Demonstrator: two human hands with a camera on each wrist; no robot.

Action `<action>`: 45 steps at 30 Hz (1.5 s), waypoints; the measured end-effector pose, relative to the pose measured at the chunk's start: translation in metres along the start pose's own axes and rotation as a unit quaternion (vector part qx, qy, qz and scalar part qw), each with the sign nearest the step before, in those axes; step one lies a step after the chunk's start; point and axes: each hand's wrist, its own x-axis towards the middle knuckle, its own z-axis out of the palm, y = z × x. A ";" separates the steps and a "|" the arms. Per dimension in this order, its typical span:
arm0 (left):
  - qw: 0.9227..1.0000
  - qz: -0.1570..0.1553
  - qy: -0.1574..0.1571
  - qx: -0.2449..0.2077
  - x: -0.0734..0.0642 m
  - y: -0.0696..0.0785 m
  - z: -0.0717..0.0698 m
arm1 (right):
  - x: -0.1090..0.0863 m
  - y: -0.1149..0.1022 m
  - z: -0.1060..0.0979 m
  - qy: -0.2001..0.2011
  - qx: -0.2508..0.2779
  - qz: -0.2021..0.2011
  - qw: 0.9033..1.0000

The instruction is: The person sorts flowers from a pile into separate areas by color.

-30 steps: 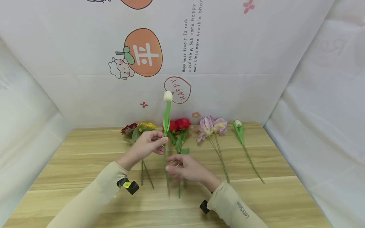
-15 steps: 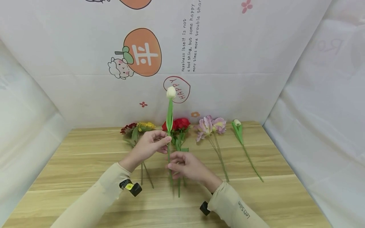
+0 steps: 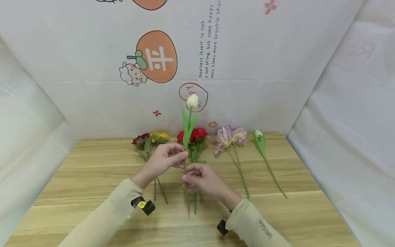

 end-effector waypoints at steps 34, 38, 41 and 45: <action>0.984 0.038 0.002 0.175 -0.046 -0.027 -0.060 | -0.054 0.004 -0.094 0.185 -0.063 0.014 0.981; 0.975 0.031 -0.011 0.220 -0.058 -0.034 -0.066 | -0.062 0.008 -0.109 0.205 -0.067 0.011 0.976; 0.971 0.012 -0.018 0.239 -0.065 -0.040 -0.068 | -0.069 0.012 -0.120 0.214 -0.065 0.009 0.975; 0.965 0.006 -0.028 0.261 -0.072 -0.049 -0.070 | -0.079 0.015 -0.133 0.225 -0.066 0.006 0.972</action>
